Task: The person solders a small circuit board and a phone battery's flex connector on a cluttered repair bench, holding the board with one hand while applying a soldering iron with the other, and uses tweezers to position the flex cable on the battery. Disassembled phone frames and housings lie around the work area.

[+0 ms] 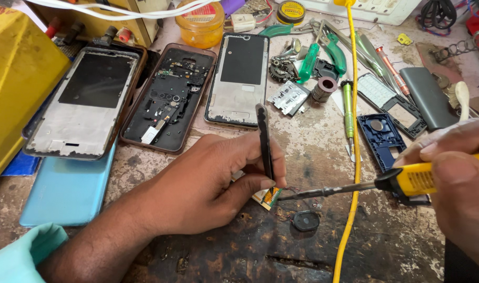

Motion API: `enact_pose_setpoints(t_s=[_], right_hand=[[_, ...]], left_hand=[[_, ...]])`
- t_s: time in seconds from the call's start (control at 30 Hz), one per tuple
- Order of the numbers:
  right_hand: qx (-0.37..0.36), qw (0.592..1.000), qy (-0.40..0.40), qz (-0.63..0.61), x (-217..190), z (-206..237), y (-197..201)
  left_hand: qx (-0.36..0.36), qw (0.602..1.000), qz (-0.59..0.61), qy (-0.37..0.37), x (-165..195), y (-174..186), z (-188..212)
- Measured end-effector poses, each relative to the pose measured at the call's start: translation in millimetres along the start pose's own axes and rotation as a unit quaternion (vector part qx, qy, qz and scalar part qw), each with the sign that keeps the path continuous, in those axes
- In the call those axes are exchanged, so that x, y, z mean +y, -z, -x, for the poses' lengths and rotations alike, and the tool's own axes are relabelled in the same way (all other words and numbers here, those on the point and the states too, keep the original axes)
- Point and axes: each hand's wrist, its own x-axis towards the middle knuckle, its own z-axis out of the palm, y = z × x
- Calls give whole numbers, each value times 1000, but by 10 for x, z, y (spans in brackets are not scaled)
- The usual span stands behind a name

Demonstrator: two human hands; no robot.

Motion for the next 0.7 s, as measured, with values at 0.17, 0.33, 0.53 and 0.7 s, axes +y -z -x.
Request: enact_pose_setpoints(t_s=[0.17, 0.33, 0.53, 0.7], right_hand=[[-16, 994, -8, -106, -10, 39, -20], [-9, 996, -1, -86, -5, 43, -41], [-7, 992, -11, -128, 39, 64, -37], [-1, 995, 4, -101, 71, 94, -8]], left_hand=[[-3, 1000, -14, 13, 3, 3, 6], [1, 1000, -8, -9, -1, 3, 3], [0, 1000, -12, -11, 2, 4, 9], [2, 1000, -14, -11, 13, 6, 10]])
